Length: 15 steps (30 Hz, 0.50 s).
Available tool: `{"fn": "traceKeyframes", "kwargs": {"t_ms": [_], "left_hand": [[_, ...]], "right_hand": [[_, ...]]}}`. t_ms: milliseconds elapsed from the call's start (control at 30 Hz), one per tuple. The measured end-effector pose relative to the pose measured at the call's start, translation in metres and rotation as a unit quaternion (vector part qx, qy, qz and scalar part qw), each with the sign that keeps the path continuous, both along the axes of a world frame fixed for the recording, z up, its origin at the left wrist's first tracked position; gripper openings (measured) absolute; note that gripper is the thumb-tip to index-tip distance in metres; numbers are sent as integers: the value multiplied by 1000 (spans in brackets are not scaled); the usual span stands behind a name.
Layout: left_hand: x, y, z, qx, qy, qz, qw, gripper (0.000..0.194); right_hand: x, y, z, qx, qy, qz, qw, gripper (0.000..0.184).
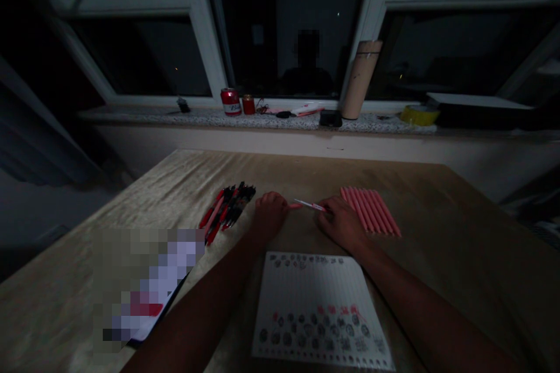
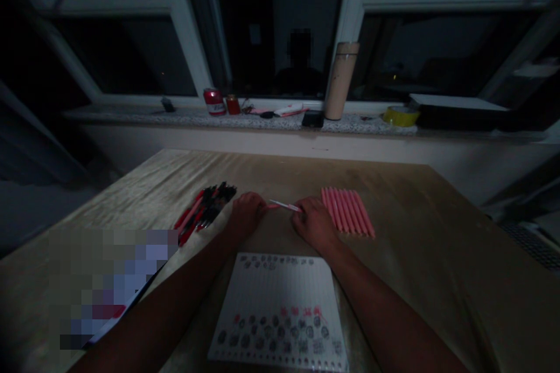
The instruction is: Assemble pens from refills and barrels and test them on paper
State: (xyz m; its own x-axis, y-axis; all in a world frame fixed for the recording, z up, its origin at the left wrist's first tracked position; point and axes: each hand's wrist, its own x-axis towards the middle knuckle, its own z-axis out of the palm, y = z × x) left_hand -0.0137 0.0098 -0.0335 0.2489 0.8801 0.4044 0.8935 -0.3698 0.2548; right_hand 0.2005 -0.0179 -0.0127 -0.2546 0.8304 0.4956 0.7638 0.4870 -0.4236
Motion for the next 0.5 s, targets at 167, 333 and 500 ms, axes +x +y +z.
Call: {"fn": "traceKeyframes", "kwargs": {"t_ms": [167, 333, 500], "left_hand": [[-1, 1, 2, 4, -40, -11, 999, 16], [-1, -4, 13, 57, -172, -94, 979, 16], [3, -9, 19, 31, -186, -139, 972, 21]], "right_hand": [[0, 1, -1, -6, -8, 14, 1000, 14], [0, 2, -3, -2, -16, 23, 1000, 14], [0, 2, -4, -3, -23, 27, 999, 13]]}}
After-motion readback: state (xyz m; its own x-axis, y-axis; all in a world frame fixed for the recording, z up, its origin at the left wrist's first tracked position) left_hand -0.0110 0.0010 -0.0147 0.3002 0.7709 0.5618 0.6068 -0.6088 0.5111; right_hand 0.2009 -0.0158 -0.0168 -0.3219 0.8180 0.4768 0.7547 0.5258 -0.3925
